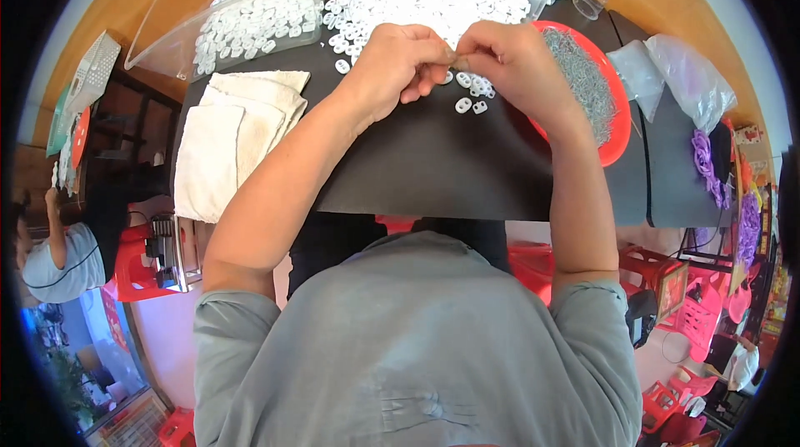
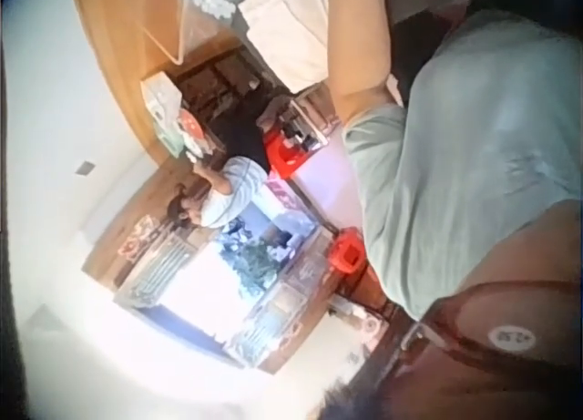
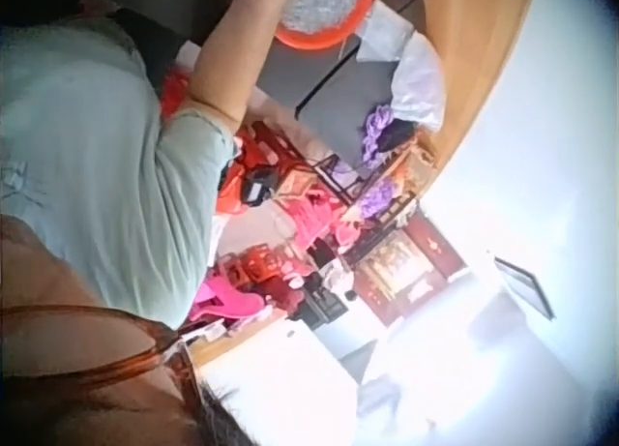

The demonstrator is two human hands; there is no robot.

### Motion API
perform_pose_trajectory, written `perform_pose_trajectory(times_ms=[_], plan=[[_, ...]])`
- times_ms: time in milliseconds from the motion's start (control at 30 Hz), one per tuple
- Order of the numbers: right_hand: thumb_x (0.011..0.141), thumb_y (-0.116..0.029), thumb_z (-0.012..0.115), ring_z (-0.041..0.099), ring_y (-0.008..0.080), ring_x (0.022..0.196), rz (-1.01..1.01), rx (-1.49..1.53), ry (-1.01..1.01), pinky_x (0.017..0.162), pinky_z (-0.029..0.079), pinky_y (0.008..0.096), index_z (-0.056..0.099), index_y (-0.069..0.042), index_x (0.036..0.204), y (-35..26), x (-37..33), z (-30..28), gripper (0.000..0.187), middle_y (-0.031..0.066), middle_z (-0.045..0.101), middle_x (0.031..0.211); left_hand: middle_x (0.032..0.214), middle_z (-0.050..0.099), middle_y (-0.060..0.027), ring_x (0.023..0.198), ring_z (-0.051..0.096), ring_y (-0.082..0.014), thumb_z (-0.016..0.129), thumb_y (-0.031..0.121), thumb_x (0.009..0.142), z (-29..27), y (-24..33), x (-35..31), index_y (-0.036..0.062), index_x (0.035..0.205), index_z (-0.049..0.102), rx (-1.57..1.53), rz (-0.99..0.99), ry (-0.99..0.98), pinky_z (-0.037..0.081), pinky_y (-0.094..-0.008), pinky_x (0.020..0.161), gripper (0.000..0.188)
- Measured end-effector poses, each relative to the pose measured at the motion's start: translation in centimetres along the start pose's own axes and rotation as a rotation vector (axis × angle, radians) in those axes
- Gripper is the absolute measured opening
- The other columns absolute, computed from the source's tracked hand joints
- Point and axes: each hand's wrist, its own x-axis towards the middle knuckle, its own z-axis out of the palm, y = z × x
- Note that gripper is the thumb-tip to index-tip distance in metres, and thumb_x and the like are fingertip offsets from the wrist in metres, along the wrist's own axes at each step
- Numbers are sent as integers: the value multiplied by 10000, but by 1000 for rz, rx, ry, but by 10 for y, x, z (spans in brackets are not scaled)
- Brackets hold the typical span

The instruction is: Assembling small metal studs into white plastic fastener components at a manual workstation.

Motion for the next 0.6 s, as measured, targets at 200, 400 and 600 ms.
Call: perform_pose_trajectory(times_ms=[200,400,600], plan=[[810,-33,660,476,70,599,9,124,117,555,392,239,630,1,834,-6,1,1,51,19,555,633,634,576,-74,469,481,-100,635,100,830,-1,2,-2,-25,772,623,-156,59,-4,309,-227,380,138],[818,-41,666,458,39,606,92,191,267,547,368,214,641,9,812,-4,0,-4,56,-24,545,628,654,600,-68,532,550,-168,642,110,823,11,-19,1,20,785,647,234,355,79,416,-297,474,98],[841,-64,683,487,24,652,132,452,419,573,377,193,669,11,863,-16,2,-8,80,-41,582,694,830,568,-50,850,552,-229,752,195,688,36,-41,-4,76,782,659,1229,986,45,462,-368,655,178]])
